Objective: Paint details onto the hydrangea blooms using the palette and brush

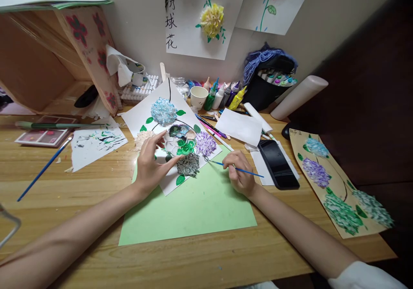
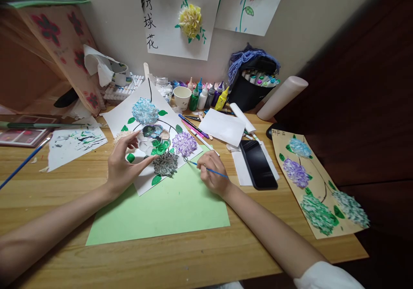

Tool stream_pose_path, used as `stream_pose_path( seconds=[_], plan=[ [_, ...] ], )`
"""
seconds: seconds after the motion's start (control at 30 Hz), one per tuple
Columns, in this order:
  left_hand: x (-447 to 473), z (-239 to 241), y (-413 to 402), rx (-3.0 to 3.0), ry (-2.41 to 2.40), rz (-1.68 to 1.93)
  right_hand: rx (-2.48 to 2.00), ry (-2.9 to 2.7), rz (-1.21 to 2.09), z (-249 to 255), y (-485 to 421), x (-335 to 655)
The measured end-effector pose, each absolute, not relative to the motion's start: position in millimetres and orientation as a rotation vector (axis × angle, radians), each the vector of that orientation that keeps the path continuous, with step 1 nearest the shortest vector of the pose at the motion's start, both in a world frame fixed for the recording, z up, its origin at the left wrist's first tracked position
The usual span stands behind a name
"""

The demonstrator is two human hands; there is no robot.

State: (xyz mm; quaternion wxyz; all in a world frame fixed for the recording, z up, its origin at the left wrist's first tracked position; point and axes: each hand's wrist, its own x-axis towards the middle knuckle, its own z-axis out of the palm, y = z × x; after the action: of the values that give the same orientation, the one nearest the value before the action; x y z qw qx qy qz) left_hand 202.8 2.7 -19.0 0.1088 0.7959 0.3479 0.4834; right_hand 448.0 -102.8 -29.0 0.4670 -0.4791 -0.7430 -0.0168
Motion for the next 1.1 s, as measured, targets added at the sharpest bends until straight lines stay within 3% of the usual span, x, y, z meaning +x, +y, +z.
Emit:
stream_pose_path(
  seconds=[0.53,1.1],
  plan=[
    [203.7,-20.4,2.5,2.338,1.033,1.39,-1.021,-1.553,-0.07,-35.5,-107.6,447.2],
    [201.5,-20.9,0.6,2.351,1.02,1.319,-1.03,-1.864,-0.142,-16.4,-66.1,403.6]
  ],
)
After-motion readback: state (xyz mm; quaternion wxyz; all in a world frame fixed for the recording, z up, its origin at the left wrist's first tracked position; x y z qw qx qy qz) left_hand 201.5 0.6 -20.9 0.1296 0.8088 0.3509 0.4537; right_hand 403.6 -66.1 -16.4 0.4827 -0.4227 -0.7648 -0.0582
